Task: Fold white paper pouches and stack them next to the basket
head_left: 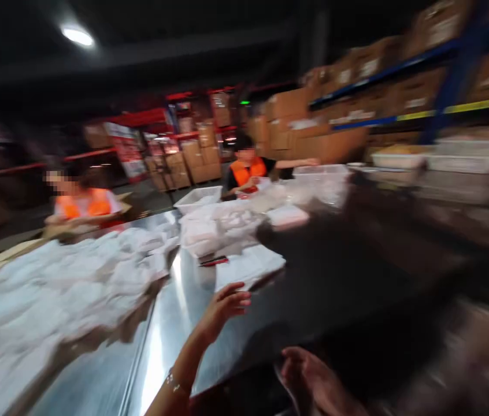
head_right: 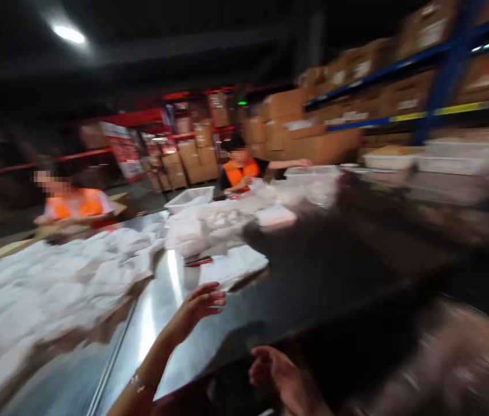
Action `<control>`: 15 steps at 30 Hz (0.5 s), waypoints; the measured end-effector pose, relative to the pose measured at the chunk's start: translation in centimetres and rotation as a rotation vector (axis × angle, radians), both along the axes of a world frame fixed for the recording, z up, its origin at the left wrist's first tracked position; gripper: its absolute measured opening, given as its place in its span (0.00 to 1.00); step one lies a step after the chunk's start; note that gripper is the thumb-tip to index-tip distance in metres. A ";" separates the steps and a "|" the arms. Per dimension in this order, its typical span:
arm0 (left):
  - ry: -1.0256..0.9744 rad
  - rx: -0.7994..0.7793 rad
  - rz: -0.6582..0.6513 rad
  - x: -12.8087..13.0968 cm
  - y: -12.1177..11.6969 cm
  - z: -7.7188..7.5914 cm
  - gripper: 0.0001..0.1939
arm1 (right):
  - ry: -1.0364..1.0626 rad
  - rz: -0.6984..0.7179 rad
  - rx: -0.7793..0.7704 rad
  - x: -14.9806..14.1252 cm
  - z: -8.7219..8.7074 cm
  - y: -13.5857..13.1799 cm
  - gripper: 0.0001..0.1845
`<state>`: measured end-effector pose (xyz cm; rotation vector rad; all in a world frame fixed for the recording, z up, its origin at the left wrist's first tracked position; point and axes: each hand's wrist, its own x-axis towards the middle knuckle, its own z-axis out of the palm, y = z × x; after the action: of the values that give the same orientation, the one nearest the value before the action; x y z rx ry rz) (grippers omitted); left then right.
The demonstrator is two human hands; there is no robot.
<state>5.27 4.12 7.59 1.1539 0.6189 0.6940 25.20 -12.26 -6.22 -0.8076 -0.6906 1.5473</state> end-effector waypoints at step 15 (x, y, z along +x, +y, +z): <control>0.672 1.578 -0.623 14.7 -3.1 -14.8 0.28 | -1.270 -0.669 -0.514 7.2 -9.9 -15.9 0.34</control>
<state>19.98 1.02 -7.26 2.9477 0.0866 0.1011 32.43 -28.14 -16.14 -2.2012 -0.7539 0.4381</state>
